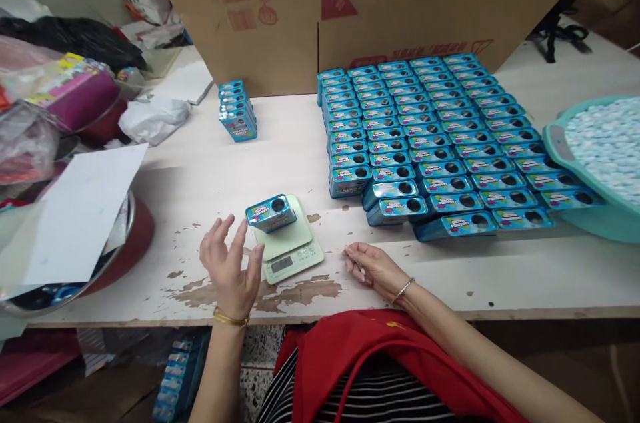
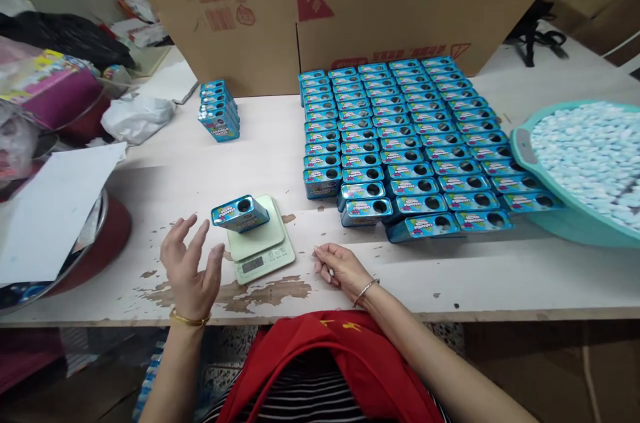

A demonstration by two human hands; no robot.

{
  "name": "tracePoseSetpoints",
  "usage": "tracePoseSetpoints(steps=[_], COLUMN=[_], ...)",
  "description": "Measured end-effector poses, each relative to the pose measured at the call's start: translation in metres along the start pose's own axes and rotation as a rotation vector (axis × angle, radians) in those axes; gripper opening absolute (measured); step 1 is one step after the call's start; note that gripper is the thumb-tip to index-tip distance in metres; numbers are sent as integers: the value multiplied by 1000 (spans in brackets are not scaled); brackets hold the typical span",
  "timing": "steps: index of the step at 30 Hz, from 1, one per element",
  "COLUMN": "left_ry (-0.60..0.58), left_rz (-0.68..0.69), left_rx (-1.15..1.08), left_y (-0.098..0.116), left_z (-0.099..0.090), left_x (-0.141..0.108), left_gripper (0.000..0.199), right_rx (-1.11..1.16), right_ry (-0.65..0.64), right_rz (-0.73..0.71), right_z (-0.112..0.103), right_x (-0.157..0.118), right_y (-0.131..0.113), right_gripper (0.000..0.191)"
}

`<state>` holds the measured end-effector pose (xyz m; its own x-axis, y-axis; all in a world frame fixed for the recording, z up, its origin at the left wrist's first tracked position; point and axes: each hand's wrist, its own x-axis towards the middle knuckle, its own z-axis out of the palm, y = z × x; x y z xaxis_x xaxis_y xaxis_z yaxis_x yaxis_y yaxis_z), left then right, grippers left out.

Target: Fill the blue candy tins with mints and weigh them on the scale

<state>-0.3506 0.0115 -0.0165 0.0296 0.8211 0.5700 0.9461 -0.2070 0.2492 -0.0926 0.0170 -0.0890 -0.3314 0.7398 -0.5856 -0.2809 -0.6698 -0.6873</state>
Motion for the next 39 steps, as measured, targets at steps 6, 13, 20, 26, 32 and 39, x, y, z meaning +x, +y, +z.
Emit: tracePoseSetpoints(steps=[6,13,20,26,32,39], left_ry=[-143,-124,-169,-222,-387,-438], left_rz=[99,120,117,83,280,495], left_rx=[11,-63,14,58,-124,-126], left_y=[14,11,7,9,30,89], left_z=[20,10,12,19,19,95], left_x=[24,43,28,51,91,100], left_gripper=[47,49,38,56,33,34], right_rx=[0,12,10,39,72,69], right_ry=[-40,-78,-117,-123,-144,-134], right_rz=[-4,-16,5,11,16,-1], right_z=[-1,-4,-5,-5,-3,-3], right_x=[3,5,6,7,11,13], right_y=[-1,-1,-4,-6,-12,-13], right_gripper=[46,45,44,44,48,52])
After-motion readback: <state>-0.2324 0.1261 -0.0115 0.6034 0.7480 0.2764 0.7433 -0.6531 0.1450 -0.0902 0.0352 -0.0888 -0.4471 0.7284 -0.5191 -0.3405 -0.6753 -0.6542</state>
